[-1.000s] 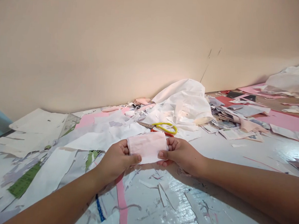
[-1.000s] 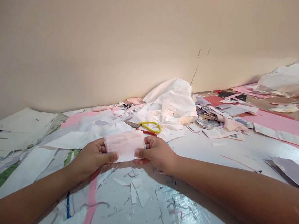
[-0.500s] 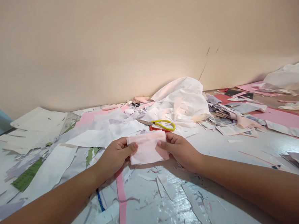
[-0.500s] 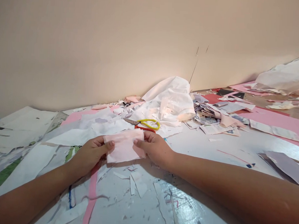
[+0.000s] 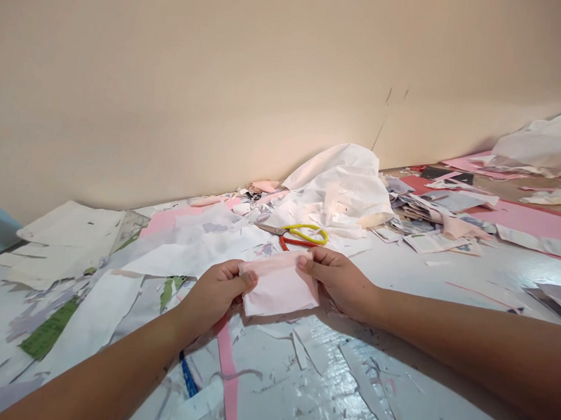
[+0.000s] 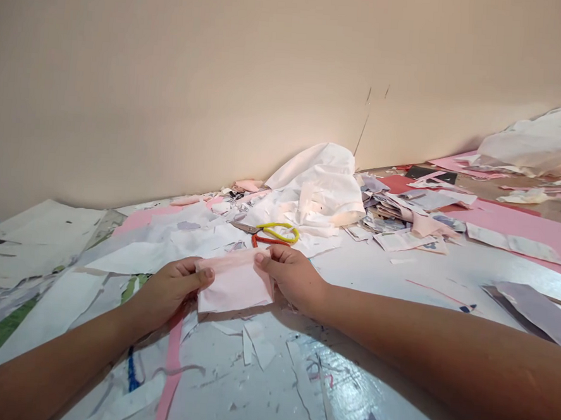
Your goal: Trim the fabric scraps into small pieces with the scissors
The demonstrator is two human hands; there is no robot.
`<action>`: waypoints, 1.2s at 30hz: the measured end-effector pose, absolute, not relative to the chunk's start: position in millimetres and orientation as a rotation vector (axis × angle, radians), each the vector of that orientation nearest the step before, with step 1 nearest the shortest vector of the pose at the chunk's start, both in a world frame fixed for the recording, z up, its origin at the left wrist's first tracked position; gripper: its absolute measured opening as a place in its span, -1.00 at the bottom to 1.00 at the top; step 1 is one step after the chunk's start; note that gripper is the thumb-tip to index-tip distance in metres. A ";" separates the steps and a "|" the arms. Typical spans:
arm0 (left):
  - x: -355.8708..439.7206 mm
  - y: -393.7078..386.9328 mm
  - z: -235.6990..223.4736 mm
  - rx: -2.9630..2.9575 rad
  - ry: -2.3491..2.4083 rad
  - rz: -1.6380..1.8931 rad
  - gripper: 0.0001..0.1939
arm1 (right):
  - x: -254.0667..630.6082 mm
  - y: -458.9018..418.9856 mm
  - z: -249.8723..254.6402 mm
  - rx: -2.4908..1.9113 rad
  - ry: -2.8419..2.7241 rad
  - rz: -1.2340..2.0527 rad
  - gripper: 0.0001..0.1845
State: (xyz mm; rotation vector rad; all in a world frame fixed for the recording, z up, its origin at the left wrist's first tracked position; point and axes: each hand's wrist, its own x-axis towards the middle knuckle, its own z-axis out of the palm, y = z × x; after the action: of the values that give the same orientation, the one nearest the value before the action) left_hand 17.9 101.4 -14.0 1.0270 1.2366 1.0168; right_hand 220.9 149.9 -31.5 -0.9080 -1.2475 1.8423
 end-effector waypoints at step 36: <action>20.2 97.3 -9.4 1.069 1.328 1.047 -0.71 | 220.7 145.9 -28.4 -0.966 -1.253 1.804 -0.73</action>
State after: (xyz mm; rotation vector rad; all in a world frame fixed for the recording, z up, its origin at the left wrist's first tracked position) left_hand 20.2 97.3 -9.4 1.0687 1.3282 1.0467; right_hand 220.7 145.9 -28.4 -0.9659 -1.2529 1.8041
